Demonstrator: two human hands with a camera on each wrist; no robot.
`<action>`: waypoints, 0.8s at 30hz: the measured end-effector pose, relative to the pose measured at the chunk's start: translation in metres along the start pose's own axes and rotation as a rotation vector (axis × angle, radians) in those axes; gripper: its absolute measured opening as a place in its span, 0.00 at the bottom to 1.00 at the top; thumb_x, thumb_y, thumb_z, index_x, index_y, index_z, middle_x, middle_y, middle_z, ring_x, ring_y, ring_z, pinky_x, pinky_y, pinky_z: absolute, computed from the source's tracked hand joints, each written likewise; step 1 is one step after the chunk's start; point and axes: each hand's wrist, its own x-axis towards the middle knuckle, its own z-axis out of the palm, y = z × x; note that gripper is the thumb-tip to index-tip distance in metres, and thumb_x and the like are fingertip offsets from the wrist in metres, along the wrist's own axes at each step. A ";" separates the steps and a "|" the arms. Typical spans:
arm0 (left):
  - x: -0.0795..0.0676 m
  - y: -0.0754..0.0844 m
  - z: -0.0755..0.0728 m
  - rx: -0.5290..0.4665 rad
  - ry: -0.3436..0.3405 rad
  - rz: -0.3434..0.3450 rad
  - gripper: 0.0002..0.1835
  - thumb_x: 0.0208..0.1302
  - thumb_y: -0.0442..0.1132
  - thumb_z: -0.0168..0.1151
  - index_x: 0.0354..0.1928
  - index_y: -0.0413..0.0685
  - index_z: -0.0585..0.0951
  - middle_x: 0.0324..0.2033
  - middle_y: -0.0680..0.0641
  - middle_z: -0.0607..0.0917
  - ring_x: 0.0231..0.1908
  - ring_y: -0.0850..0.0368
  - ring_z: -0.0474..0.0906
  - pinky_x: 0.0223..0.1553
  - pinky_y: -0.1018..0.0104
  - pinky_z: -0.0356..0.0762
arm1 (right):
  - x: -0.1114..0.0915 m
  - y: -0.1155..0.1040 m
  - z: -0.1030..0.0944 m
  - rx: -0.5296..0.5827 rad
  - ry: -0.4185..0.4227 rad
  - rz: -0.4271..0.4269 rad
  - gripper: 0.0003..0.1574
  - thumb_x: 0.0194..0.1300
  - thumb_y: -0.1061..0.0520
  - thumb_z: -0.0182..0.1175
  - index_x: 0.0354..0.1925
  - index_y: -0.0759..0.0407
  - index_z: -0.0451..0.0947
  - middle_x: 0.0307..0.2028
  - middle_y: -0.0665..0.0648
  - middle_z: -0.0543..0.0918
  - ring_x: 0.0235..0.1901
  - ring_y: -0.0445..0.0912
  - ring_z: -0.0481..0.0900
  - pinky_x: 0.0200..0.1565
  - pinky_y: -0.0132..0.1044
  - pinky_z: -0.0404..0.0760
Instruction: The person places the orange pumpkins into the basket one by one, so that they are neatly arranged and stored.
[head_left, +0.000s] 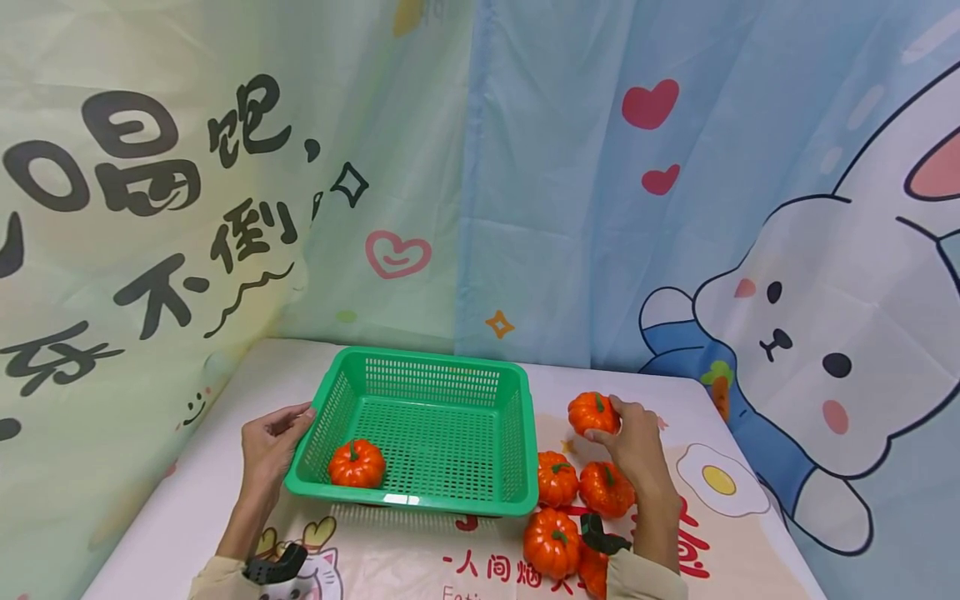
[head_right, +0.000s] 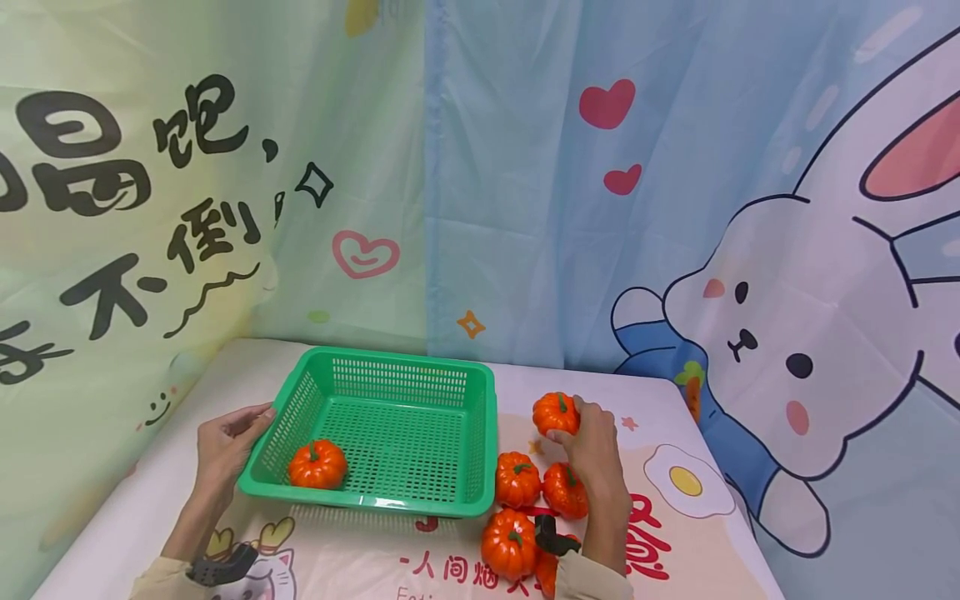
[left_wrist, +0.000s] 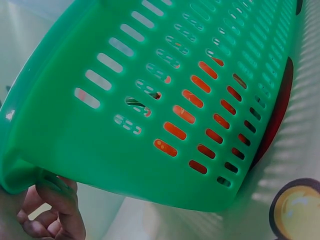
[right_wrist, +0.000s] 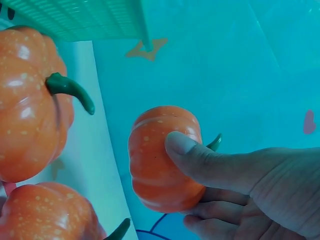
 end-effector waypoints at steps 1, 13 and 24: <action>0.000 0.000 0.000 0.000 0.001 0.000 0.19 0.75 0.41 0.72 0.59 0.35 0.89 0.39 0.48 0.93 0.31 0.70 0.80 0.34 0.77 0.81 | 0.000 -0.001 0.000 -0.001 0.000 -0.003 0.47 0.70 0.63 0.74 0.78 0.74 0.65 0.71 0.78 0.76 0.69 0.72 0.74 0.72 0.66 0.74; -0.003 0.002 -0.002 0.004 0.001 0.003 0.19 0.75 0.42 0.72 0.59 0.35 0.89 0.38 0.49 0.93 0.31 0.69 0.81 0.35 0.77 0.81 | -0.004 -0.012 -0.002 -0.011 -0.001 -0.024 0.47 0.71 0.61 0.74 0.79 0.73 0.65 0.71 0.77 0.77 0.68 0.72 0.72 0.72 0.68 0.74; -0.003 0.004 -0.001 0.014 -0.011 0.004 0.19 0.76 0.43 0.71 0.59 0.36 0.89 0.40 0.46 0.93 0.33 0.69 0.81 0.36 0.77 0.80 | -0.005 -0.026 -0.005 -0.018 -0.015 -0.028 0.47 0.71 0.60 0.74 0.80 0.70 0.65 0.69 0.76 0.78 0.68 0.70 0.70 0.70 0.70 0.75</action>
